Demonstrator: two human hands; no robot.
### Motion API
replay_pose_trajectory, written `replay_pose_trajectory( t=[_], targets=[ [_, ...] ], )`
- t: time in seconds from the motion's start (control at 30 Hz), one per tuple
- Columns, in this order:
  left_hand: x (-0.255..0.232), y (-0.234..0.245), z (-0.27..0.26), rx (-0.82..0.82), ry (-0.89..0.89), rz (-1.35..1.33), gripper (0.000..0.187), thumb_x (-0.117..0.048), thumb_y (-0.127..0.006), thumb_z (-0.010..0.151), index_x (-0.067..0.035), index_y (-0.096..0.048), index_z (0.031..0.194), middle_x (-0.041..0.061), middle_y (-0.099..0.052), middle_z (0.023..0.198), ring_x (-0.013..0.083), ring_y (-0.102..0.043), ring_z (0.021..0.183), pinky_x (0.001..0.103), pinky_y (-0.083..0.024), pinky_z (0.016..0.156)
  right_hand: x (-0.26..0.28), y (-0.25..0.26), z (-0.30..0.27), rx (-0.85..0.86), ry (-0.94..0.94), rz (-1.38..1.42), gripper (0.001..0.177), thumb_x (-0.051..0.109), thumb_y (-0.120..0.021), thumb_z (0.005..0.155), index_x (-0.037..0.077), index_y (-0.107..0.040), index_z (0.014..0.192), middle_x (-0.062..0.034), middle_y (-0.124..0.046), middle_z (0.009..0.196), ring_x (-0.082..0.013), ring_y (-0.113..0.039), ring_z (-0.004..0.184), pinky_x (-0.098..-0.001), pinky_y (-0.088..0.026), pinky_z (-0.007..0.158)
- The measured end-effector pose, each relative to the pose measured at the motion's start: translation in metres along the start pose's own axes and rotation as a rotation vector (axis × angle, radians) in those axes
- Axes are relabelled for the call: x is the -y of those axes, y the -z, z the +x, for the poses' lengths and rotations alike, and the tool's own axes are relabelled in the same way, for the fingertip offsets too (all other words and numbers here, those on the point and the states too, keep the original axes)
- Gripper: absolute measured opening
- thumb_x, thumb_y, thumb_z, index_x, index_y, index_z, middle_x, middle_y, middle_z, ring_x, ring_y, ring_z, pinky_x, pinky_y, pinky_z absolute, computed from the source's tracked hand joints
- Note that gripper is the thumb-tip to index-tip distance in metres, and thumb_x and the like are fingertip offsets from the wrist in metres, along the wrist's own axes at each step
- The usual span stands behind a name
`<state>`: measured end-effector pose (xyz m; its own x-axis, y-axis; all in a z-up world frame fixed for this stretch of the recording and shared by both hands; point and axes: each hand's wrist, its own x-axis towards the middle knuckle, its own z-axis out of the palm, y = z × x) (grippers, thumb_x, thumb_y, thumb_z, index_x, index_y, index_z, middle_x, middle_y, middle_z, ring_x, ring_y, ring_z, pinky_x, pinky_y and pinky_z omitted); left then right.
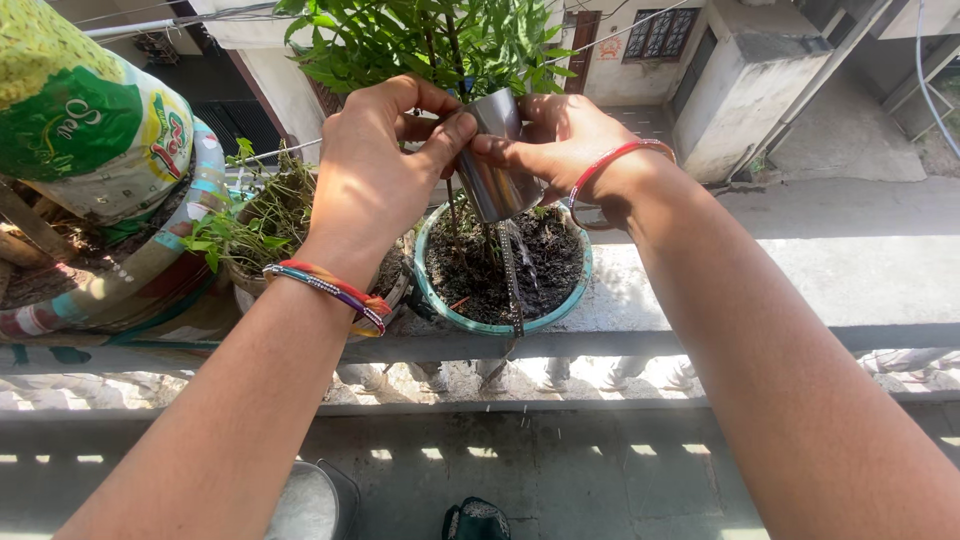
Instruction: The person scoops water from a metal bucket using a small metal cup and pours it into several potted plants on a balcony. The person waters each plant multiple times, moving between pots and occasionally adjusting the plants.
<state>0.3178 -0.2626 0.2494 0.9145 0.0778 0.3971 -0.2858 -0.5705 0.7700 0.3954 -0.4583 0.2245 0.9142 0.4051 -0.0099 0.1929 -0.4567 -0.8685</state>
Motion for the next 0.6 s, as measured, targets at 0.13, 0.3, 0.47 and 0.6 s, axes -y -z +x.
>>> replay_pose_trajectory(
  t=[0.13, 0.3, 0.47, 0.6],
  targets=[
    [-0.002, 0.001, -0.002, 0.01, -0.023, -0.028, 0.021, -0.02, -0.078, 0.091, -0.005, -0.073, 0.103, 0.006, -0.079, 0.081, 0.0104, -0.073, 0.066, 0.026, -0.057, 0.058, 0.0, 0.002, -0.005, -0.022, 0.082, -0.062, 0.06, 0.052, -0.078, 0.082, 0.008, -0.07, 0.122, -0.0051, -0.079, 0.099, -0.0136, -0.075, 0.085, -0.0298, -0.061, 0.064],
    [-0.005, -0.002, -0.002, 0.022, -0.012, -0.025, 0.021, -0.022, -0.077, 0.09, -0.006, -0.074, 0.104, 0.005, -0.079, 0.082, 0.0094, -0.075, 0.068, 0.026, -0.059, 0.057, 0.001, 0.0, -0.009, 0.023, 0.092, 0.044, 0.066, 0.054, -0.079, 0.077, 0.006, -0.069, 0.122, -0.0072, -0.079, 0.101, -0.0127, -0.074, 0.084, -0.0304, -0.061, 0.066],
    [-0.01, -0.002, 0.0, 0.029, 0.069, 0.077, 0.024, -0.026, -0.076, 0.089, -0.009, -0.075, 0.106, 0.006, -0.08, 0.086, 0.0116, -0.076, 0.067, 0.028, -0.06, 0.059, 0.005, 0.0, -0.009, -0.106, -0.097, -0.222, 0.07, 0.058, -0.077, 0.079, 0.008, -0.065, 0.125, -0.0075, -0.077, 0.101, -0.0151, -0.074, 0.08, -0.0323, -0.059, 0.064],
    [-0.01, -0.002, 0.0, 0.037, 0.092, 0.093, 0.025, -0.028, -0.076, 0.09, -0.01, -0.075, 0.107, 0.007, -0.08, 0.087, 0.0119, -0.076, 0.07, 0.028, -0.059, 0.063, 0.002, -0.002, -0.007, -0.053, -0.074, -0.098, 0.072, 0.057, -0.078, 0.075, 0.006, -0.067, 0.123, -0.0079, -0.079, 0.1, -0.0137, -0.075, 0.08, -0.0324, -0.06, 0.061]
  ],
)
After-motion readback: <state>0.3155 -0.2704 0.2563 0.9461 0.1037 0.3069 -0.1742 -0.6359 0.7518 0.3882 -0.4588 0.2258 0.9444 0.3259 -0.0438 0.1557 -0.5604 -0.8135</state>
